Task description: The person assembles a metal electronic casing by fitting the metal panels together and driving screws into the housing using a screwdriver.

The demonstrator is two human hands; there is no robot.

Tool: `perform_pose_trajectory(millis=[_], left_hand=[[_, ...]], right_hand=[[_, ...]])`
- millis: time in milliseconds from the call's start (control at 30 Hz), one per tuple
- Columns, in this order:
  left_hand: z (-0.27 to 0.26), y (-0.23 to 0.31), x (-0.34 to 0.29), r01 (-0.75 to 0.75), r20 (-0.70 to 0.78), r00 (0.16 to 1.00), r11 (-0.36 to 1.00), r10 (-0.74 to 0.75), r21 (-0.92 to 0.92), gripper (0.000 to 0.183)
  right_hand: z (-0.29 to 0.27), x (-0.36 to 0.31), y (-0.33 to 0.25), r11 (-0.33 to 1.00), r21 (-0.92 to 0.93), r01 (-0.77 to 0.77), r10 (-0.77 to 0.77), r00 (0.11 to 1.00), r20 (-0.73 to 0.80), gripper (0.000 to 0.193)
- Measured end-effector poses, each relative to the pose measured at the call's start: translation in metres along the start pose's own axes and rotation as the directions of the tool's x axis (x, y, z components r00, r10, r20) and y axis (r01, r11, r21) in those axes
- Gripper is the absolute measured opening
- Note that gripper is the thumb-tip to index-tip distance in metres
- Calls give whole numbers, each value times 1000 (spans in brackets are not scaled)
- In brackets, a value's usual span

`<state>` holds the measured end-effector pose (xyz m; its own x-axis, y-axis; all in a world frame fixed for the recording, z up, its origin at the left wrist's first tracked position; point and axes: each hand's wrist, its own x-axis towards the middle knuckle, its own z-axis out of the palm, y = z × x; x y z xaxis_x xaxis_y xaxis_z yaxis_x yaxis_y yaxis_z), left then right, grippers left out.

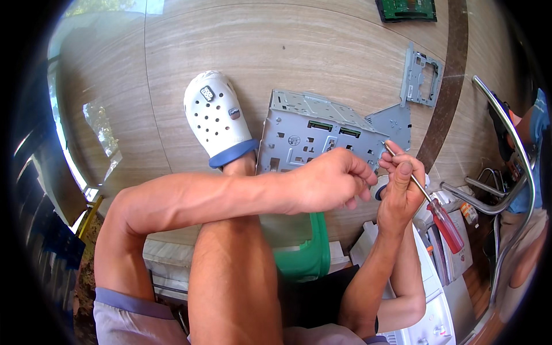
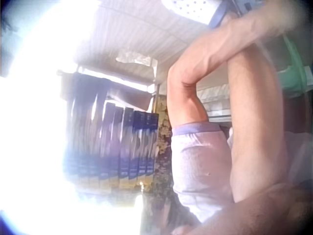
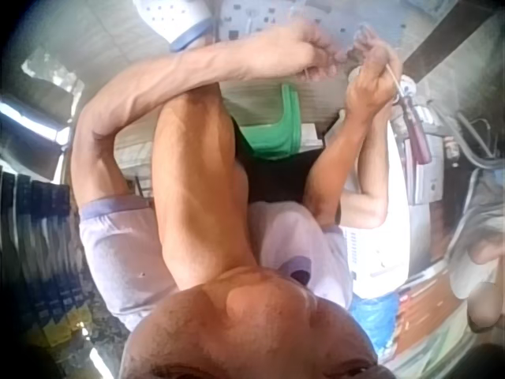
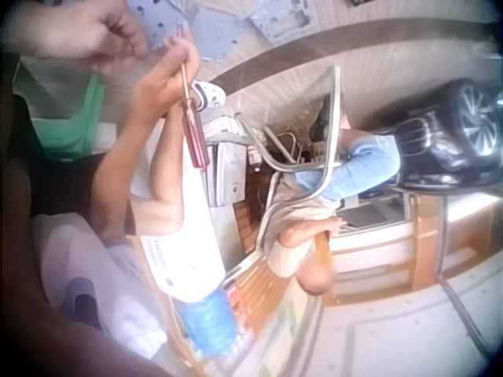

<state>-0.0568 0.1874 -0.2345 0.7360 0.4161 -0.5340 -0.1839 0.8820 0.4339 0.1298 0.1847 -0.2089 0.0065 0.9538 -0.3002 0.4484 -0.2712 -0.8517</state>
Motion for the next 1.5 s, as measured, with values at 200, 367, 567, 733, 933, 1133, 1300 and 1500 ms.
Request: perform_pose_trajectory(millis=[200,367,567,733,933,1133,1300,1500], left_hand=[[0,-3,-9,-175,134,983,882,129,438,32],[6,8,-17,-215,131,977,789,170,575,31],[14,18,-26,-291,187,957,692,224,661,28],[27,19,-30,-428,285,898,516,335,742,17],[44,26,-34,-617,337,714,325,614,717,20],[84,38,-24,-734,448,499,87,742,674,20],[94,39,-25,-747,287,181,-59,941,662,19],[123,48,-1,-720,287,-142,-298,947,626,21]], right_hand=[[2,0,-5,996,-83,11,-11,1000,9,31],[2,3,-14,983,-185,-16,24,999,40,29],[3,4,-11,978,-206,22,-11,998,59,27],[-3,5,1,982,-173,71,-58,995,80,27],[4,3,14,986,-107,128,-120,990,80,29],[-2,5,15,981,-89,174,-176,984,-13,31],[10,1,9,987,-101,121,-121,993,10,30],[11,0,2,987,-143,76,-83,996,-44,30]])
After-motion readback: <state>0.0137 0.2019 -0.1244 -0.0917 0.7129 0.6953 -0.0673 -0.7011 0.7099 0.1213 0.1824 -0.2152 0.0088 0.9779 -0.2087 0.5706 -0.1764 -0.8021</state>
